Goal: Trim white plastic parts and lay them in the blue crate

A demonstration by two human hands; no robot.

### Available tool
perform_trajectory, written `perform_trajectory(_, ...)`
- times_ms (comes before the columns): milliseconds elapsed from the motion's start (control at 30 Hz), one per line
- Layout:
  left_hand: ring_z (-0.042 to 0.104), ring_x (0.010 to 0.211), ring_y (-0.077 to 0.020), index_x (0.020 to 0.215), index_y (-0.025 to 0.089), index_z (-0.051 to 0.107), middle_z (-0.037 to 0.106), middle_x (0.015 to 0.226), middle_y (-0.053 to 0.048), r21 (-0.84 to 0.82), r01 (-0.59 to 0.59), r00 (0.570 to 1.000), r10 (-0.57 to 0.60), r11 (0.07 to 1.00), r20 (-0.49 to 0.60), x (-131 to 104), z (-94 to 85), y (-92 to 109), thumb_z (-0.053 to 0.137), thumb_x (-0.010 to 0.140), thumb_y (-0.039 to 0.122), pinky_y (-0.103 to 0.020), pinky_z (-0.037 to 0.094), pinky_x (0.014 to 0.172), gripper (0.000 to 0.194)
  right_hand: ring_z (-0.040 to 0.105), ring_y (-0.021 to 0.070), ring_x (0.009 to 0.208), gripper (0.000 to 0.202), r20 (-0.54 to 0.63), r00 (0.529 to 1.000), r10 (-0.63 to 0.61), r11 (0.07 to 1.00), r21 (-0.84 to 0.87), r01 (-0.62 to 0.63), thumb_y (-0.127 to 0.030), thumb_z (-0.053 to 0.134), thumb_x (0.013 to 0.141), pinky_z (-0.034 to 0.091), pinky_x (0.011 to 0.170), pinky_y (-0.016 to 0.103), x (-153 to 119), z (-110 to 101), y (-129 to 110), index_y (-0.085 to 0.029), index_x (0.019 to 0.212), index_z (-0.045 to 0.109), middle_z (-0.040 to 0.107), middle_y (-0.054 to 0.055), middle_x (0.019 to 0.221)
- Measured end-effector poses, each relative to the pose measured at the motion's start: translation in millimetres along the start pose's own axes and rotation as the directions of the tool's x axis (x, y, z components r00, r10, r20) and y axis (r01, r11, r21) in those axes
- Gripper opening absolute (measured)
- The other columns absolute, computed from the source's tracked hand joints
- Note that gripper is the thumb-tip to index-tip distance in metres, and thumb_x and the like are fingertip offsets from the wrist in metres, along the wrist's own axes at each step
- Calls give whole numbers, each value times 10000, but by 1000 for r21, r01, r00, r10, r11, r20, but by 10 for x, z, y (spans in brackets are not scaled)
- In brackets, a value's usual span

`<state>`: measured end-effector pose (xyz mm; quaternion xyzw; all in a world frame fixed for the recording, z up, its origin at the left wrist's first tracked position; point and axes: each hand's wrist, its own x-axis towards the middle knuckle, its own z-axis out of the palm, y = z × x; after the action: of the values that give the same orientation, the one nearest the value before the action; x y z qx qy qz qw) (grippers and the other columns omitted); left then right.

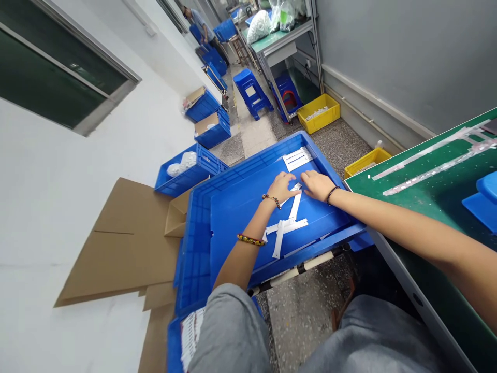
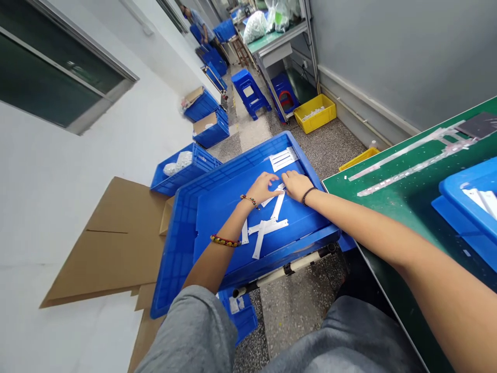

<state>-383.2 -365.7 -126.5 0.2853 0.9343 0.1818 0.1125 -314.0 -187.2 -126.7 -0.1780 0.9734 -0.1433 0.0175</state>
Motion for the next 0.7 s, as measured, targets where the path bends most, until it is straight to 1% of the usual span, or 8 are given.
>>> perform_trajectory(133,599,969,-267,1058,205,633,580,1036,-73,74,81,997,-81,994,-13,-300,59,-159,868,621,459,-387,511,885,558,516,233,1169,287,74,974,-216,975,-29,218,-135,533,930,420,962,325,12,46,-22,-150,1212,590,558,128,1285)
perform_trajectory(200,610,890,-233,1058,220,638,589,995,-50,83,86,996,-88,993,16,-391,115,-235,871,622,453,-358,523,837,547,519,210,1175,259,119,947,-300,951,-34,306,-142,550,924,418,962,305,29,83,-25,-185,1166,635,566,94,1296)
perform_trajectory(267,606,796,-184,1068,229,649,604,974,-32,80,76,996,-79,994,30,-376,173,-285,837,683,382,-327,526,809,455,525,213,1173,237,142,937,-318,943,-56,329,-151,543,928,428,941,309,44,113,-17,-170,1132,662,573,107,1294)
perform_trajectory(400,596,775,-164,1036,204,686,636,947,-31,70,50,999,-50,996,1,-62,233,-307,753,754,226,-329,517,856,290,528,256,1181,304,113,970,-214,962,-146,229,-153,436,973,439,937,371,60,136,27,-89,1185,644,547,193,1341)
perform_trajectory(467,599,828,-180,1033,206,701,645,956,-36,68,39,999,-37,997,-32,123,233,-293,727,767,190,-350,503,911,268,522,269,1210,335,89,986,-141,969,-193,156,-171,402,996,434,965,402,59,143,51,-73,1233,617,520,203,1392)
perform_trajectory(533,594,926,-209,1053,222,713,646,1003,-48,71,37,997,-32,997,-77,242,226,-285,713,784,190,-381,477,973,271,515,278,1240,355,73,994,-78,968,-233,93,-227,444,1004,430,991,427,56,157,70,-80,1297,578,486,192,1445)
perform_trajectory(633,550,1076,-269,1088,242,722,625,1091,-76,82,59,988,-46,995,-147,262,236,-308,755,777,252,-430,439,1035,313,495,287,1281,436,61,998,-21,963,-267,36,-315,540,981,431,1012,445,56,179,85,-111,1366,527,444,174,1495)
perform_trajectory(700,548,1071,-274,1106,246,723,612,1098,-82,83,79,983,-63,993,-175,215,266,-344,779,768,278,-424,455,1017,345,487,286,1291,439,57,998,-6,962,-272,21,-324,550,978,437,1006,438,61,181,82,-113,1363,529,435,172,1502)
